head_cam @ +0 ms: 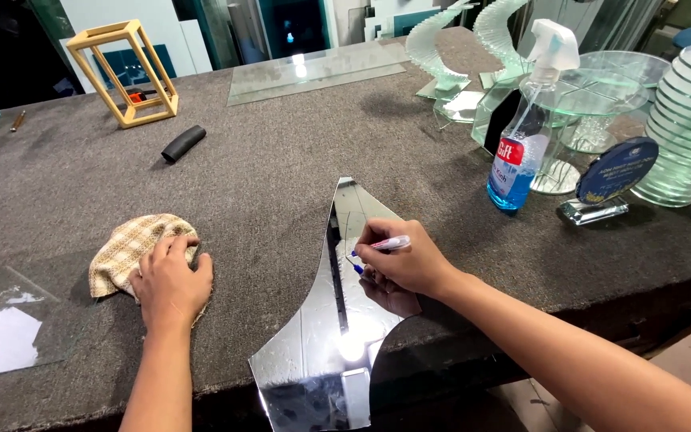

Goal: Cleaning a shaped glass piece with spray and a cloth, then marking it with a blue pen.

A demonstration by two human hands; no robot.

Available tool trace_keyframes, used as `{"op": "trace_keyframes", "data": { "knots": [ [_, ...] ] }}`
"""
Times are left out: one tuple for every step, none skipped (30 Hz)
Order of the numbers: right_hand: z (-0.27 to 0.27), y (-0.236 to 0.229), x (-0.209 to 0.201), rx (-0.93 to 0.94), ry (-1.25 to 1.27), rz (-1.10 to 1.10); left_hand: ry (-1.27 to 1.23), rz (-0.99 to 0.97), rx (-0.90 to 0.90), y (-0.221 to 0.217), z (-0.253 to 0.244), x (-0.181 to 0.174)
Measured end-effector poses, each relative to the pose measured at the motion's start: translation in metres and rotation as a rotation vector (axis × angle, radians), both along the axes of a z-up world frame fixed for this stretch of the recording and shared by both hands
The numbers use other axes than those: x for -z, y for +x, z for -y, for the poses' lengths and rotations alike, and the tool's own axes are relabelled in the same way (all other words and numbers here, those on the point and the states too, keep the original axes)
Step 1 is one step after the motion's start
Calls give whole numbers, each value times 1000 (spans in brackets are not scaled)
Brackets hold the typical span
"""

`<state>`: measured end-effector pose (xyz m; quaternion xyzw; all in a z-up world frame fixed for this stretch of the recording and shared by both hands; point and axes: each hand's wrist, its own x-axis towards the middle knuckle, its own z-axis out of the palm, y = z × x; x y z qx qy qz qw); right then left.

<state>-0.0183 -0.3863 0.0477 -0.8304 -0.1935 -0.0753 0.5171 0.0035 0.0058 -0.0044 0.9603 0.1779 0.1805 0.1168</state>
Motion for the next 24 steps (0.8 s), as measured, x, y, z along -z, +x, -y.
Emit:
{"op": "trace_keyframes", "data": {
  "knots": [
    [1,-1,1,-7,-4,-4,1,4,1,0,0,0],
    [2,-2,1,-6,-3,-5,3,4,1,-1,1,-1],
    [3,-4,0,-11,-18,-2,-3,5,1,-1,1,-1],
    [5,-6,0,-16,-32,1,-8,6,1,-1,2,-3],
    [6,-9,0,-15,-31,1,-7,6,2,-2,2,-3],
    [7,-12,-1,-21,-35,-6,-8,6,1,-2,2,-3],
    [9,-15,-1,-28,-39,-13,-9,5,0,-2,3,-4],
    [9,-17,-2,-26,-38,-13,-7,5,2,-3,3,-5],
    [10,-20,-2,-31,-25,-20,-3,-3,0,-3,4,-5],
    [11,-22,-2,-36,-11,-26,1,-12,-2,-4,4,-6],
    [12,-24,-3,-34,-10,-26,3,-12,0,-2,2,-4],
    [13,-26,-4,-51,4,-45,1,-7,-5,0,0,-1],
    [15,-28,-5,-68,18,-65,0,-2,-10,2,-2,1],
    [16,-29,-5,-67,20,-65,1,-2,-8,2,-3,2],
    [17,-31,-5,-71,43,-93,1,-4,-10,2,-3,3],
    [19,-32,-6,-76,67,-121,1,-5,-12,2,-3,3],
    [20,-34,-7,-75,68,-120,3,-5,-11,2,-4,4],
    [21,-35,-8,-84,86,-144,3,-7,-13,3,-5,5],
    [22,-36,-9,-93,103,-168,2,-10,-15,4,-6,5],
    [23,-37,-10,-92,104,-169,4,-10,-14,5,-6,6],
    [25,-37,-12,-95,132,-195,5,-10,-18,6,-7,7],
    [26,-38,-13,-99,158,-222,5,-10,-22,6,-8,8],
    [27,-39,-12,-99,159,-223,6,-11,-22,6,-8,9],
    [27,-39,-12,-98,157,-216,10,-8,-23,6,-8,9]
  ]
}}
